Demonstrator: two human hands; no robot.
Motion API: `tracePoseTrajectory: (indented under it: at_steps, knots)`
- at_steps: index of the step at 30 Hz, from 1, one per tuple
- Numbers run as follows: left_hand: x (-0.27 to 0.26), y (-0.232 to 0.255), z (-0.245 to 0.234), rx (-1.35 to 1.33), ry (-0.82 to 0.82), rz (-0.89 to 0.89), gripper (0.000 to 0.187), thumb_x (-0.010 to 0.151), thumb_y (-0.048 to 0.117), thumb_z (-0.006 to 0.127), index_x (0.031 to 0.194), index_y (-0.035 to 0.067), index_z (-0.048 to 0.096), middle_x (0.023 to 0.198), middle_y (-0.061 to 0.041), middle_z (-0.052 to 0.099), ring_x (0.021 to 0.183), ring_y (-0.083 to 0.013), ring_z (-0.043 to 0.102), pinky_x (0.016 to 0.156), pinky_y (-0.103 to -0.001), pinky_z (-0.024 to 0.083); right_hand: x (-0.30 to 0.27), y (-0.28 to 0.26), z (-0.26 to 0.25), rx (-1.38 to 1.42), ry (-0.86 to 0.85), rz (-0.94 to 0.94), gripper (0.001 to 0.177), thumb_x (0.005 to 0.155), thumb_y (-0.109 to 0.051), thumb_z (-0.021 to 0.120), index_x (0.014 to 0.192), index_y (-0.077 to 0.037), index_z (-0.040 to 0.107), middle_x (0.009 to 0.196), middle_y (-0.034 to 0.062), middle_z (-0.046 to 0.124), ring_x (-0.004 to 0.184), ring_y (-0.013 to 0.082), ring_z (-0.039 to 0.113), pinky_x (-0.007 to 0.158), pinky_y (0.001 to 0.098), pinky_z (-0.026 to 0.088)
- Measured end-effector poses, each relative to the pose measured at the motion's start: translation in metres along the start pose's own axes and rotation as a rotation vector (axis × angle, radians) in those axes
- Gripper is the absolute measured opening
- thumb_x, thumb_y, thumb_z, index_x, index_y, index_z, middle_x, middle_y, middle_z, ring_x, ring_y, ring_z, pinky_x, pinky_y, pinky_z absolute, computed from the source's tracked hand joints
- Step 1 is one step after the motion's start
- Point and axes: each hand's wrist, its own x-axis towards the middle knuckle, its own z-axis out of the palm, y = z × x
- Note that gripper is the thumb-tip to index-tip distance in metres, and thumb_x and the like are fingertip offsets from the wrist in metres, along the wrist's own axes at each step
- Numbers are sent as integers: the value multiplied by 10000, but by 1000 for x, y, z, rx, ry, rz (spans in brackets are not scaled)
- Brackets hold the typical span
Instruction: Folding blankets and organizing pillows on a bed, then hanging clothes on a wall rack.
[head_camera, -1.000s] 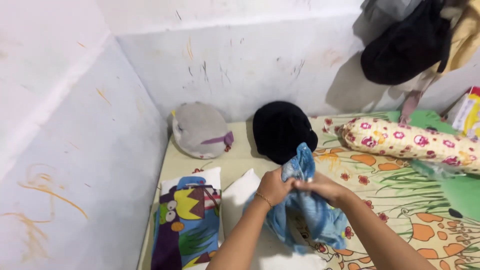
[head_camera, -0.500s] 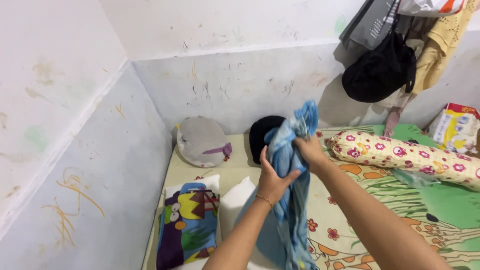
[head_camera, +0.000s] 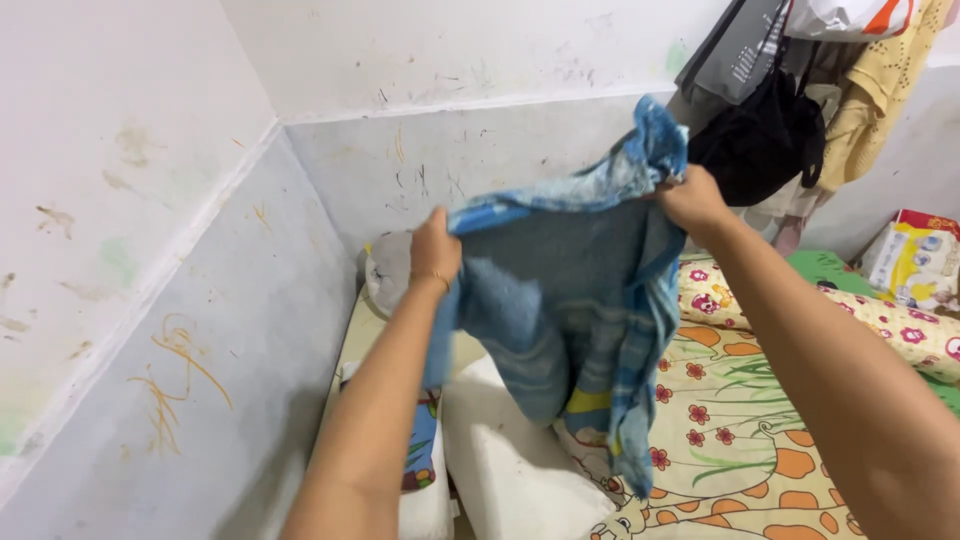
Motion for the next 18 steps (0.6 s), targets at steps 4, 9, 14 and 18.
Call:
tracePoseTrajectory:
  at_steps: [4, 9, 14, 18]
  knots:
    - [36, 57, -63, 58, 28, 99, 290, 799, -1, 583, 1079, 74, 582, 914, -274, 696, 898, -504, 648, 776, -584, 506, 5, -32, -15, 141, 85, 25, 221, 906, -148, 720, 1081, -18, 755, 1021, 125, 750, 908, 231, 690, 821, 376, 546]
    - [58, 86, -117, 102, -278, 315, 261, 802, 80, 615, 1055, 79, 677, 935, -251, 722, 878, -432, 691, 787, -498, 544, 5, -35, -42, 281, -136, 327, 390, 829, -85, 670, 1218, -81, 648, 1103, 172, 702, 961, 320, 710, 870, 445, 591]
    - [56, 146, -150, -499, -656, 70, 259, 829, 112, 592, 1014, 28, 752, 934, -104, 754, 834, -225, 694, 781, -336, 564, -24, -18, -29, 214, -204, 226, 385, 846, -104, 661, 1230, -89, 643, 1137, 158, 689, 997, 289, 682, 894, 412, 558]
    - [58, 178, -106, -924, -770, 74, 291, 848, 80, 577, 1072, -9, 740, 943, -59, 717, 821, -164, 642, 793, -304, 554, -76, -12, 26, 130, -280, 145, 381, 863, -124, 654, 1243, -97, 638, 1172, 143, 677, 1033, 257, 655, 919, 379, 527]
